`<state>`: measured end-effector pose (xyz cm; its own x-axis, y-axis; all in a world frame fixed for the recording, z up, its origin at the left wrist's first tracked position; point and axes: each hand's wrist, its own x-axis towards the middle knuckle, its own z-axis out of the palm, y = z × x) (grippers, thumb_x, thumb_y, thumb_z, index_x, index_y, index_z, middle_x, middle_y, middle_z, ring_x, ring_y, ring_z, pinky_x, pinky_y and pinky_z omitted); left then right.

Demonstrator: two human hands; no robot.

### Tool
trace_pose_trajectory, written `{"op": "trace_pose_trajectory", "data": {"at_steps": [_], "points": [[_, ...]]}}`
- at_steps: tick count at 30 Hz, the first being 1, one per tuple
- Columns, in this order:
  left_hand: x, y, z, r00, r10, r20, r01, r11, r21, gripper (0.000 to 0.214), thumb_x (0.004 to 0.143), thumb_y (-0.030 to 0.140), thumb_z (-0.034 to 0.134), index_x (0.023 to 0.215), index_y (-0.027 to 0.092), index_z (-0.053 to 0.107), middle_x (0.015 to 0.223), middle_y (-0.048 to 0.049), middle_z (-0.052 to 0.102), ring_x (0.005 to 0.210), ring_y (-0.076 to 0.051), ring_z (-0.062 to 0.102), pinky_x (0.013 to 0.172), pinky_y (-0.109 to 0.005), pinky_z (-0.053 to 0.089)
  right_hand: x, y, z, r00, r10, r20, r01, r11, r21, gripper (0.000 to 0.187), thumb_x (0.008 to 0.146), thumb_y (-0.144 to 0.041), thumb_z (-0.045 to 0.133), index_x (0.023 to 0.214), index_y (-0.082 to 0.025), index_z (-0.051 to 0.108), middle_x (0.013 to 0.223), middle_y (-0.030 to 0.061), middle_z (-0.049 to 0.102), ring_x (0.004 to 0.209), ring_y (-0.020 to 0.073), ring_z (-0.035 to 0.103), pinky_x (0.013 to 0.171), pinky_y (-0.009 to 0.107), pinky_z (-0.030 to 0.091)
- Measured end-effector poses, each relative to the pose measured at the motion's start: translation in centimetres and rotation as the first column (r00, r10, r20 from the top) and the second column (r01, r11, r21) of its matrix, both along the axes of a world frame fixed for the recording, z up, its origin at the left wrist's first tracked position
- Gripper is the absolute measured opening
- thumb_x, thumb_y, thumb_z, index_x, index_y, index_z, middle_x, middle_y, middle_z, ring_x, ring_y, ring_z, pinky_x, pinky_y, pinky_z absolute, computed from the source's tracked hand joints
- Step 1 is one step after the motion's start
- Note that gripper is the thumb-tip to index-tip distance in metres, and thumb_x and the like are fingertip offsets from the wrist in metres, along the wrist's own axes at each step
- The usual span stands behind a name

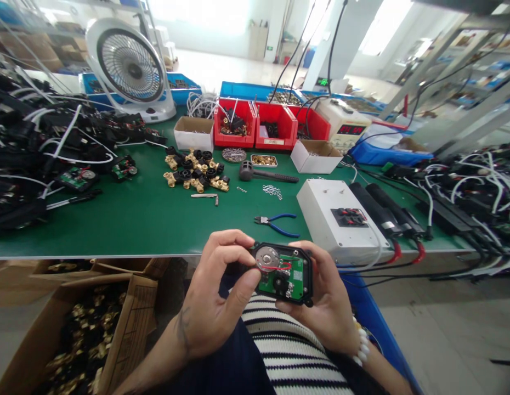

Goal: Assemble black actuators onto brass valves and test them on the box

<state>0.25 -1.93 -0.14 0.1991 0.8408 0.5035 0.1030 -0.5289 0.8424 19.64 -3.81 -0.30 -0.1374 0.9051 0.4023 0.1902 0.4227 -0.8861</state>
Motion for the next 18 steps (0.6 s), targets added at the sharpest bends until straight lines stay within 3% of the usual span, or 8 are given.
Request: {"op": "trace_pose_trajectory", "data": {"at_steps": [3, 7, 9, 11, 14, 16, 18], "points": [[-0.2, 0.3, 0.2, 0.997, -0.027, -0.075, 0.031, 0.998, 0.048, 0.031, 0.093, 0.023, 0.058, 0.124, 0.027, 0.053, 0.131, -0.0056, 0.05, 0.125, -0.021, 0.046, 0.106, -0.035, 0.039, -0.1, 0.1, -0.5, 0.999, 0.035, 0.034, -0.035, 0.999, -0.002, 0.066, 0.075, -0.027, 0.081, 0.132, -0.036, 0.047, 0.124, 0.0011, 0.058, 0.11, 0.0165, 0.062, 0.098, 0.025, 0.051], [0.0, 1.0, 0.3, 0.991, -0.015, -0.133, 0.028, 0.995, 0.097, 0.005, 0.095, 0.02, 0.055, 0.095, 0.023, 0.06, 0.107, -0.0032, 0.061, 0.101, -0.015, 0.058, 0.09, -0.028, 0.047, -0.7, 0.7, -0.9, 0.987, 0.13, 0.091, -0.126, 0.991, -0.045, 0.064, 0.075, -0.023, 0.08, 0.131, -0.032, 0.048, 0.123, 0.0028, 0.062, 0.11, 0.0191, 0.063, 0.098, 0.029, 0.052], [0.0, 2.0, -0.1, 0.987, 0.029, -0.159, -0.009, 0.992, 0.124, 0.008, 0.096, 0.022, 0.053, 0.09, 0.021, 0.058, 0.1, -0.0029, 0.062, 0.096, -0.015, 0.059, 0.088, -0.027, 0.048, -1.2, 1.8, -1.1, 0.99, 0.12, 0.073, -0.111, 0.988, -0.108, 0.061, 0.074, -0.024, 0.08, 0.127, -0.028, 0.05, 0.12, 0.0041, 0.063, 0.108, 0.0201, 0.064, 0.097, 0.031, 0.052], [-0.4, 4.1, -0.9, 0.964, 0.144, -0.224, -0.112, 0.982, 0.152, 0.013, 0.099, 0.027, 0.048, 0.094, 0.02, 0.058, 0.1, -0.0042, 0.063, 0.098, -0.015, 0.059, 0.09, -0.028, 0.048, -1.8, 3.3, -1.6, 0.996, 0.086, -0.008, -0.086, 0.969, -0.233, 0.061, 0.071, -0.028, 0.081, 0.123, -0.024, 0.049, 0.118, 0.0064, 0.065, 0.108, 0.0216, 0.064, 0.097, 0.035, 0.052], [-1.8, 8.8, -2.6, 0.851, 0.409, -0.331, -0.355, 0.911, 0.212, 0.025, 0.099, 0.035, 0.043, 0.1, 0.016, 0.058, 0.103, -0.0096, 0.063, 0.102, -0.02, 0.059, 0.091, -0.034, 0.05, -2.5, 5.8, -2.9, 0.98, 0.02, -0.199, -0.115, 0.87, -0.479, 0.062, 0.068, -0.035, 0.081, 0.118, -0.021, 0.047, 0.118, 0.0097, 0.066, 0.11, 0.0232, 0.064, 0.099, 0.038, 0.052], [-2.8, 12.3, -3.7, 0.79, 0.491, -0.367, -0.437, 0.871, 0.223, 0.027, 0.097, 0.033, 0.043, 0.104, 0.012, 0.058, 0.108, -0.0148, 0.061, 0.107, -0.025, 0.057, 0.097, -0.041, 0.047, -2.8, 7.2, -3.9, 0.965, -0.014, -0.262, -0.145, 0.805, -0.576, 0.058, 0.068, -0.041, 0.079, 0.112, -0.02, 0.049, 0.118, 0.012, 0.066, 0.111, 0.0246, 0.064, 0.097, 0.038, 0.054], [-3.7, 15.5, -4.6, 0.742, 0.515, -0.43, -0.467, 0.857, 0.22, 0.029, 0.093, 0.027, 0.044, 0.11, 0.007, 0.058, 0.115, -0.0198, 0.059, 0.116, -0.029, 0.053, 0.106, -0.044, 0.04, -2.9, 7.9, -4.8, 0.966, -0.028, -0.257, -0.142, 0.772, -0.619, 0.059, 0.07, -0.045, 0.075, 0.114, -0.018, 0.048, 0.115, 0.0138, 0.067, 0.107, 0.0259, 0.066, 0.092, 0.04, 0.056]]}}
